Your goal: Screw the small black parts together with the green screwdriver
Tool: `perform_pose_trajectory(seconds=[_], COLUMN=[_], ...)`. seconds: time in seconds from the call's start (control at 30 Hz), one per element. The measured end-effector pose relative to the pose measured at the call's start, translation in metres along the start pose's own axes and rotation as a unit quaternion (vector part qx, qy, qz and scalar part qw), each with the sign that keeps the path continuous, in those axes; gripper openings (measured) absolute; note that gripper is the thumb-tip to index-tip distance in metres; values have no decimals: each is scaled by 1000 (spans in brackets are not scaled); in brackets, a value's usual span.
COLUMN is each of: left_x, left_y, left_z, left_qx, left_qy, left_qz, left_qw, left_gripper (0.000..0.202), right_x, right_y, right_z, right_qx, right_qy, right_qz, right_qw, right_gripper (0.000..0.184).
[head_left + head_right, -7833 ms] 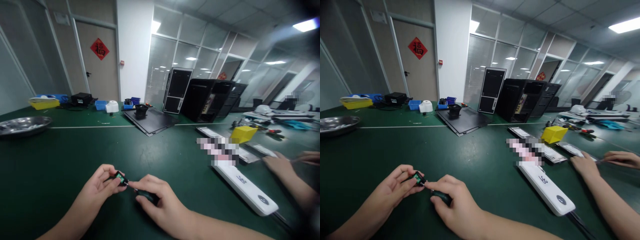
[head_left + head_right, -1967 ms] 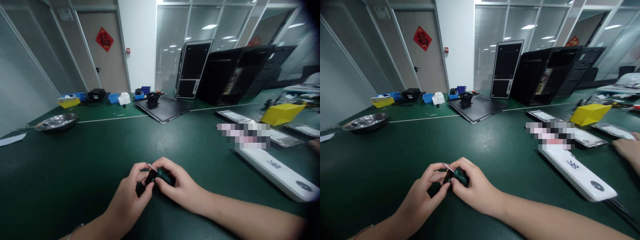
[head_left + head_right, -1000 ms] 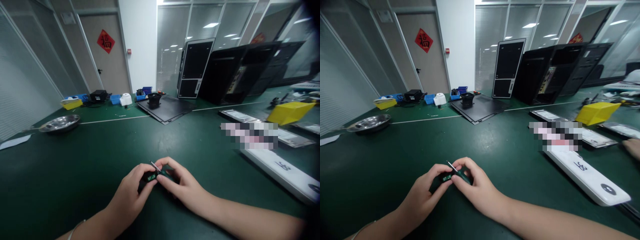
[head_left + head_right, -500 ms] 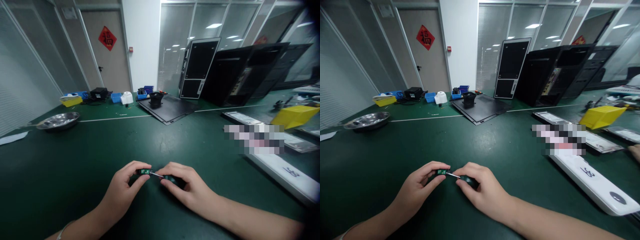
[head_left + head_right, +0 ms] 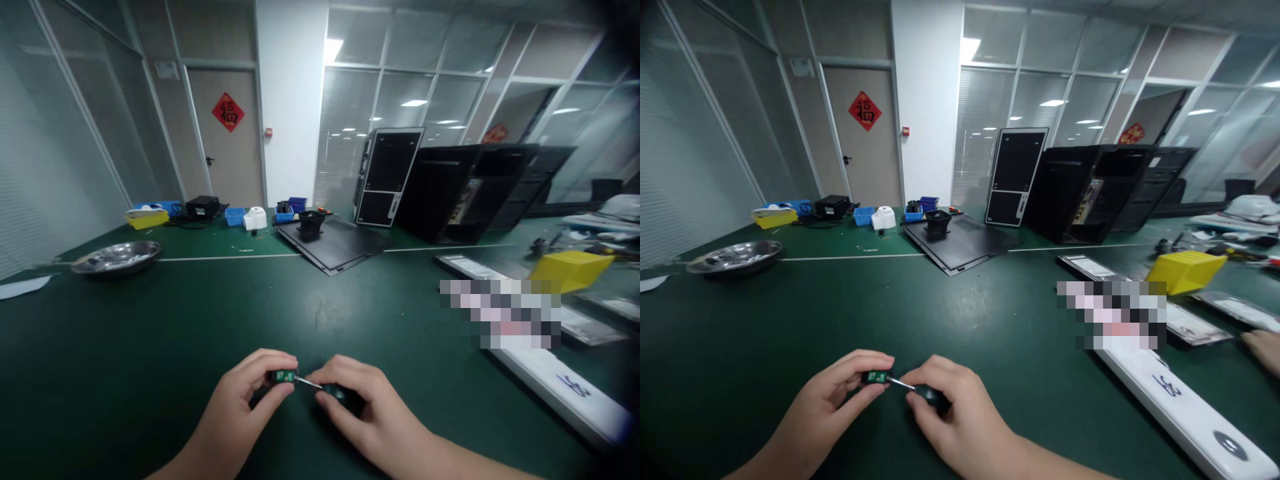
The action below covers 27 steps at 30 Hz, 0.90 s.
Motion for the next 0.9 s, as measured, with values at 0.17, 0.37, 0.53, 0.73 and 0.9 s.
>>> perform_pose_trajectory(seconds=[0.17, 0.37, 0.53, 0.73, 0.9], left_x=[1, -2, -3, -3, -2], left_y=[3, 5, 4, 3, 4], left_z=[-5, -8, -8, -10, -12], left_qx=[-36, -99, -121, -154, -192], left_qy=[27, 70, 72, 73, 84], left_qz=[13, 75, 106, 131, 143], left_qw=[999, 990, 984, 977, 967], left_gripper=[18, 16, 14, 11, 11], right_x=[0, 2, 1, 1, 2], right_y=[-1, 2, 2, 3, 5], right_z=[0, 0, -1, 0, -1], right_qx=[1, 27, 41, 59, 67], right_qy=[-3, -12, -17, -34, -47], right_qz=[-8, 5, 0, 1, 8], right_qw=[1000, 1000, 999, 998, 997], right_gripper=[22, 22, 23, 22, 20])
Point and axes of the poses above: each hand's wrist, its own x-axis towards the middle knuckle, its own z-axis out of the back of the hand, y = z × x, the point moved 6 cm from there along x, towards the middle knuckle, and after that the axes turned 13 degrees about z, right-handed, at the moved point
